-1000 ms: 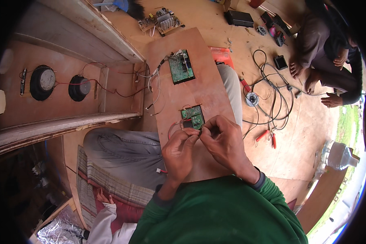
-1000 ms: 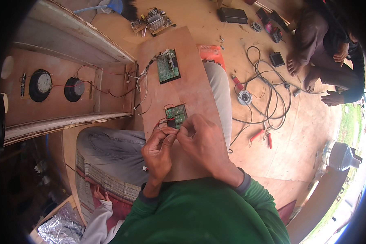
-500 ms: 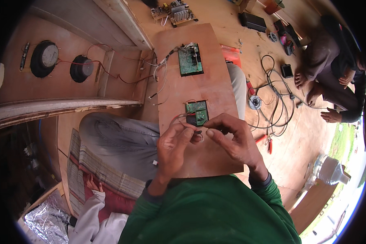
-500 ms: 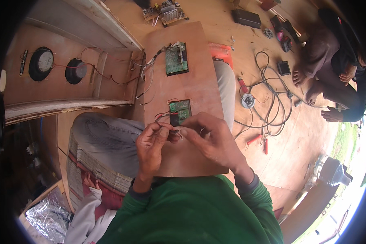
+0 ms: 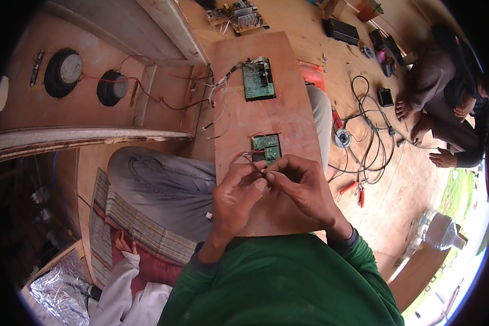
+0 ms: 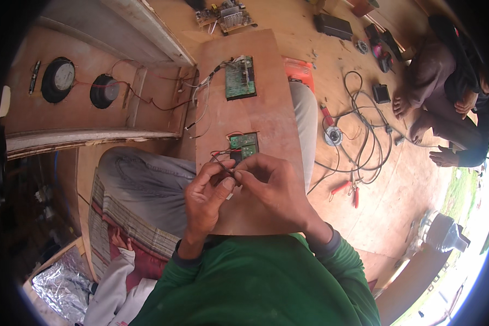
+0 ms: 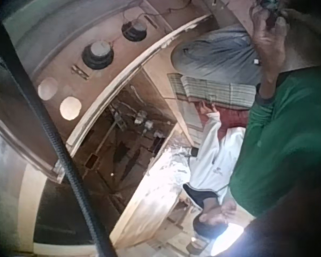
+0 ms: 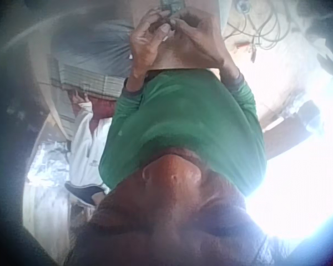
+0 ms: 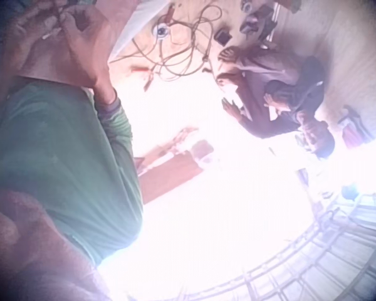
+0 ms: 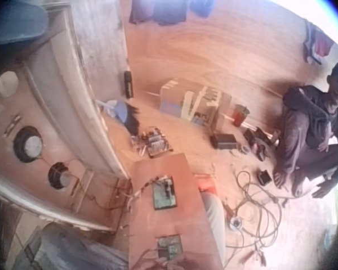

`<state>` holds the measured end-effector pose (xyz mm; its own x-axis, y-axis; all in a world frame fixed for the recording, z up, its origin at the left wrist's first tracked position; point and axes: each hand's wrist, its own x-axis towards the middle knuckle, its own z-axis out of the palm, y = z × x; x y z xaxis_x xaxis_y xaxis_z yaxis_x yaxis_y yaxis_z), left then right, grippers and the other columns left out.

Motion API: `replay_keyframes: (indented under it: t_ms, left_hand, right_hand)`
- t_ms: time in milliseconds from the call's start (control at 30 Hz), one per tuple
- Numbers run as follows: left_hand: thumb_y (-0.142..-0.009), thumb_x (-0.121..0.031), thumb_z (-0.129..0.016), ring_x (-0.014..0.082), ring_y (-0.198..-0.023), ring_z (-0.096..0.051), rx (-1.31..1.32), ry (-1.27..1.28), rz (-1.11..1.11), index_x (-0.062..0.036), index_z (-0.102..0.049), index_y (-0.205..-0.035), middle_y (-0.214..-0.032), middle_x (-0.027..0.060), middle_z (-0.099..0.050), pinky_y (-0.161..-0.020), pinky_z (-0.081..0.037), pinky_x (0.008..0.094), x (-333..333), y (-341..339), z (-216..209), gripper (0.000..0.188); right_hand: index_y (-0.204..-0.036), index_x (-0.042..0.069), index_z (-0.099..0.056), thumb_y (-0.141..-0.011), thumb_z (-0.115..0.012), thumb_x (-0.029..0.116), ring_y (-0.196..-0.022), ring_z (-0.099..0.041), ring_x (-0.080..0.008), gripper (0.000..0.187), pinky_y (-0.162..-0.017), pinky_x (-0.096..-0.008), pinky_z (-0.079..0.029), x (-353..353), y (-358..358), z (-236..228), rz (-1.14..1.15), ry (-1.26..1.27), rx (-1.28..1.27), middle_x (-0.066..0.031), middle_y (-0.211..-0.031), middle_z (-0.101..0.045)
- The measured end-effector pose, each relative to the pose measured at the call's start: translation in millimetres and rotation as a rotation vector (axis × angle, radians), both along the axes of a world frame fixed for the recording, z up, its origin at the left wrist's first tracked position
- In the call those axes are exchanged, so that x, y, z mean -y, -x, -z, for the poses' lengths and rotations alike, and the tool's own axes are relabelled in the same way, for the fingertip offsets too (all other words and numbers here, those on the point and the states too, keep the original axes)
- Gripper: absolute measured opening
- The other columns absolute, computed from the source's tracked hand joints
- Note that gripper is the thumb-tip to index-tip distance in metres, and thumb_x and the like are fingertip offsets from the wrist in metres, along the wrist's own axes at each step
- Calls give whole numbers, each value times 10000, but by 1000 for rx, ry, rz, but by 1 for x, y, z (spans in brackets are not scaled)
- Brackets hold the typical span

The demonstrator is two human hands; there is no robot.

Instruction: The person uses a cordless drill to secure screws around two speakers mounted in a wooden box. They then connect wires to the speaker terminals and attach them to a small circuit board placed on a wooden panel.

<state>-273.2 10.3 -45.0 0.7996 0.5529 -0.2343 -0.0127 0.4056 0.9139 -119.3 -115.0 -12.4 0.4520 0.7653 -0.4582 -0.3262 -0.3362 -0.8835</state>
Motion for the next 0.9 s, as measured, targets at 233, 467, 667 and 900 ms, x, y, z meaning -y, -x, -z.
replay_keyframes:
  t_ms: [233,467,667,900]
  left_hand:
    - [-1033,8,-755,144,-1146,-611,-5,-152,65,90,-621,-1514,-1355,97,-622,-1038,-546,311,-9,8,-2,506]
    - [-1024,33,-746,141,-1142,-597,-3,-83,122,99,-612,-1524,-1424,113,-619,-1014,-569,317,-18,11,-4,521]
    - [-1036,43,-703,131,-1123,-613,-25,-93,160,96,-611,-1529,-1269,81,-626,-1018,-559,307,-20,11,-9,504]
    - [-1070,-4,-701,114,-1073,-601,-80,-33,193,73,-633,-1524,-1194,44,-602,-973,-591,305,-19,6,-14,466]
  right_hand:
    - [-1198,-38,-755,-1075,-756,93,-902,-704,-87,180,-823,-261,-577,-4,3,-3,-58,-25,-21,-46,-1057,-780]
    - [-1216,-32,-752,-1054,-782,84,-932,-698,-84,202,-855,-256,-569,-6,0,-6,-118,8,11,-33,-1084,-782]
    - [-1107,-26,-730,-1001,-771,10,-885,-709,-129,119,-790,-294,-568,-4,5,-4,-138,-70,417,-60,-997,-753]
    - [-1084,0,-676,-870,-758,-95,-887,-753,-319,248,-735,-414,-610,-11,12,8,-99,-154,1013,-130,-1005,-710]
